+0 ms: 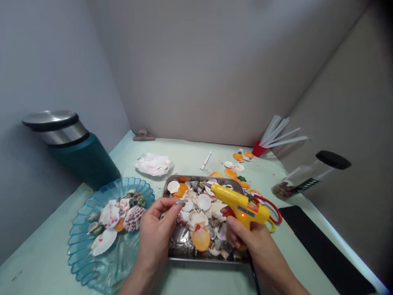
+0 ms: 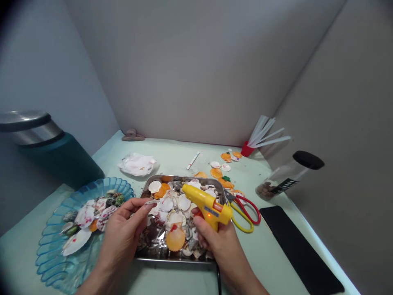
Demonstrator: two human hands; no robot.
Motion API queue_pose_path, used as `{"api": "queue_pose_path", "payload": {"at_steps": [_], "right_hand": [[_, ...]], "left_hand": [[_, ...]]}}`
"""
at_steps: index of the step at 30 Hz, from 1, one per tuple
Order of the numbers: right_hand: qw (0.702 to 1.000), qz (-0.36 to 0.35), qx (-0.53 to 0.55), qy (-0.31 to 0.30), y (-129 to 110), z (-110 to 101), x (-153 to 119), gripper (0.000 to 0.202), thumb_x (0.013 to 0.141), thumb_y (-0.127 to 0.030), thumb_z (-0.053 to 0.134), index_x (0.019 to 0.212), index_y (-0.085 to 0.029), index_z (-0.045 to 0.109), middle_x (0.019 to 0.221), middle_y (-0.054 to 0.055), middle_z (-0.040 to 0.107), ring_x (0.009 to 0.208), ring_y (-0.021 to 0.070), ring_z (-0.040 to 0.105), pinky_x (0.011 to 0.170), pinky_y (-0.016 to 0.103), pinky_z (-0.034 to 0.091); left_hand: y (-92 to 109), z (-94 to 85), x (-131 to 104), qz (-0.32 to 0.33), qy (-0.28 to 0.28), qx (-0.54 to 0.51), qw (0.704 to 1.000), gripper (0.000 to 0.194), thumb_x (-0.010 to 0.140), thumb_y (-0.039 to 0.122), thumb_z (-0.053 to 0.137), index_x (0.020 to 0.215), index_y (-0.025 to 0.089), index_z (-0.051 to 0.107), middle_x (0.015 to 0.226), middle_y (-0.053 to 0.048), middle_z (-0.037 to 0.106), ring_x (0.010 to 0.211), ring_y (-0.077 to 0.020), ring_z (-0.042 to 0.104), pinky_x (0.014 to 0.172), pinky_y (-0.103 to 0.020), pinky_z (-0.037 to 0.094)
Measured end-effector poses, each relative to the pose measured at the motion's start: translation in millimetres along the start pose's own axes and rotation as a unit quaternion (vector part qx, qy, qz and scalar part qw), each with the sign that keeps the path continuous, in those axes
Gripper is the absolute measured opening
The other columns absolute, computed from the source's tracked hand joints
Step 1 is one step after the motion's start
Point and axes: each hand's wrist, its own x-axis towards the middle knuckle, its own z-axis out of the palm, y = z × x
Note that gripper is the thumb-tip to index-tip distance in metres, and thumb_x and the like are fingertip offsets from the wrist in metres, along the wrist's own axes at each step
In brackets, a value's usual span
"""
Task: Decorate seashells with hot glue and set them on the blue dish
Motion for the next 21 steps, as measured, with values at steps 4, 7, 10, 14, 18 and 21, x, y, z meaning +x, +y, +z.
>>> {"api": "queue_pose_path", "payload": {"at_steps": [4, 7, 10, 14, 18, 21], "right_hand": [[0.968, 0.131, 0.2, -0.081, -0.2, -1.5, 5.5, 0.03, 0.085, -0.049, 0.062, 0.081, -0.019, 0.059, 0.054, -0.008, 0.037, 0.042, 0.0064, 0.028, 0.041, 0.019, 0.032], [0.949, 0.174, 0.238, -0.115, -0.3, -2.9, 9.5, 0.044, 0.088, -0.055, 0.053, 0.061, -0.02, 0.048, 0.052, -0.007, 0.03, 0.042, 0.0075, 0.02, 0.037, 0.018, 0.028], [0.954, 0.17, 0.22, -0.111, -3.7, -6.4, 14.2, 0.048, 0.089, -0.058, 0.048, 0.058, -0.021, 0.045, 0.053, -0.007, 0.031, 0.041, 0.0075, 0.02, 0.035, 0.018, 0.028], [0.995, 0.076, 0.062, -0.011, -11.7, -20.6, 24.6, 0.038, 0.083, -0.056, 0.059, 0.075, -0.019, 0.054, 0.06, -0.005, 0.045, 0.045, 0.008, 0.039, 0.042, 0.02, 0.039], [0.996, 0.03, -0.073, 0.047, -14.3, -38.2, 38.0, 0.039, 0.077, -0.054, 0.066, 0.071, -0.018, 0.052, 0.057, -0.006, 0.048, 0.041, 0.0073, 0.041, 0.038, 0.02, 0.04], [0.989, 0.02, -0.138, 0.054, -12.2, -42.7, 46.9, 0.04, 0.077, -0.052, 0.065, 0.061, -0.018, 0.051, 0.048, -0.006, 0.048, 0.035, 0.0085, 0.041, 0.033, 0.021, 0.038]], "left_hand": [[1.0, 2.7, 0.1, -0.004, 0.005, -0.004, 1.0, 0.029, 0.056, 0.032, 0.083, 0.071, 0.014, 0.066, 0.049, 0.007, 0.052, 0.039, -0.0024, 0.034, 0.036, -0.015, 0.023], [0.6, 3.8, -0.1, -0.01, 0.002, -0.01, 1.0, 0.03, 0.055, 0.033, 0.083, 0.07, 0.014, 0.066, 0.051, 0.006, 0.054, 0.04, -0.002, 0.035, 0.036, -0.014, 0.023], [-0.7, 3.7, -0.1, -0.012, -0.002, -0.017, 1.0, 0.031, 0.054, 0.033, 0.084, 0.07, 0.013, 0.066, 0.051, 0.006, 0.055, 0.04, -0.0016, 0.034, 0.036, -0.013, 0.021], [-2.5, 2.7, 0.5, -0.014, -0.002, -0.006, 1.0, 0.032, 0.055, 0.034, 0.084, 0.072, 0.014, 0.066, 0.051, 0.006, 0.054, 0.041, -0.0017, 0.034, 0.036, -0.012, 0.022], [-4.0, 1.2, 0.2, -0.009, -0.01, 0.023, 1.0, 0.032, 0.058, 0.037, 0.082, 0.074, 0.014, 0.066, 0.053, 0.006, 0.055, 0.041, -0.0019, 0.033, 0.037, -0.013, 0.022], [-5.1, -0.5, -1.4, -0.001, -0.015, 0.057, 0.998, 0.032, 0.06, 0.038, 0.081, 0.075, 0.014, 0.067, 0.056, 0.005, 0.057, 0.04, -0.0023, 0.032, 0.036, -0.014, 0.022]]}}
